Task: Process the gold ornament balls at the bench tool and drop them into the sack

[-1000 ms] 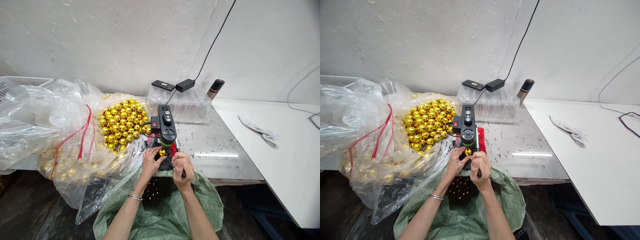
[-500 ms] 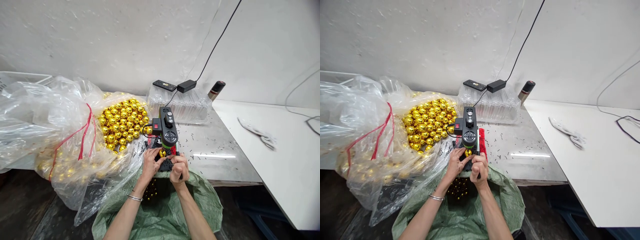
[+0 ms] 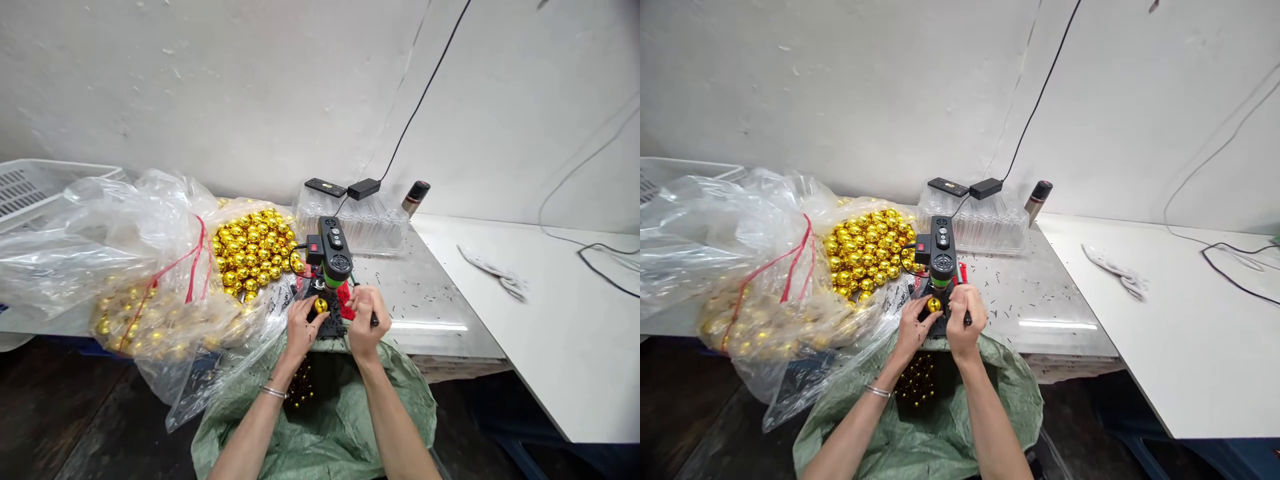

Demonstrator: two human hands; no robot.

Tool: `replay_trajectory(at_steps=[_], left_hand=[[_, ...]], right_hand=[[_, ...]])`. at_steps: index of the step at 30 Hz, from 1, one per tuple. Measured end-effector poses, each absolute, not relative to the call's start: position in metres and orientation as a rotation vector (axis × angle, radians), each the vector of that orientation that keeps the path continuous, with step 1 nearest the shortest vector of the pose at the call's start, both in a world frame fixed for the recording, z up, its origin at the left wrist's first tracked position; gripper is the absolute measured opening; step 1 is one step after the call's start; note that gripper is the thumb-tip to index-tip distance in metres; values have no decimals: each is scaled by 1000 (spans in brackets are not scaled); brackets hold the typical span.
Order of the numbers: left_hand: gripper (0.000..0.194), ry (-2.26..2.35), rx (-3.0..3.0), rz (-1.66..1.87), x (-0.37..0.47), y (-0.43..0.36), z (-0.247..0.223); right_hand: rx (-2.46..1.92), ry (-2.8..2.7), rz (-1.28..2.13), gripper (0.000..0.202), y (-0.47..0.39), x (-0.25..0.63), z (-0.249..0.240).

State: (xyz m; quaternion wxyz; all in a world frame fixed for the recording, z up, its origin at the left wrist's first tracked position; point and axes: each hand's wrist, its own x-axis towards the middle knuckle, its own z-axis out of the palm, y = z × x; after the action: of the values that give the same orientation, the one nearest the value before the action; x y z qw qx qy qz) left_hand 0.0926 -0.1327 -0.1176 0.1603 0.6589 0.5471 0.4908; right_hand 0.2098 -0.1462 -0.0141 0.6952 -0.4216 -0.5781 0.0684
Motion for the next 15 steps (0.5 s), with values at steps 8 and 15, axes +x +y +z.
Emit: replay_trajectory(at_steps=[8,15], left_hand=[[45,1495,1943,1441,75,-195,-121],[31,2222,2013,1113,21,-99,-65]], right_hand=[[-919,-1205,189,34,-149,204,-21],[-903,-1207,176,33,-148,205,-34]])
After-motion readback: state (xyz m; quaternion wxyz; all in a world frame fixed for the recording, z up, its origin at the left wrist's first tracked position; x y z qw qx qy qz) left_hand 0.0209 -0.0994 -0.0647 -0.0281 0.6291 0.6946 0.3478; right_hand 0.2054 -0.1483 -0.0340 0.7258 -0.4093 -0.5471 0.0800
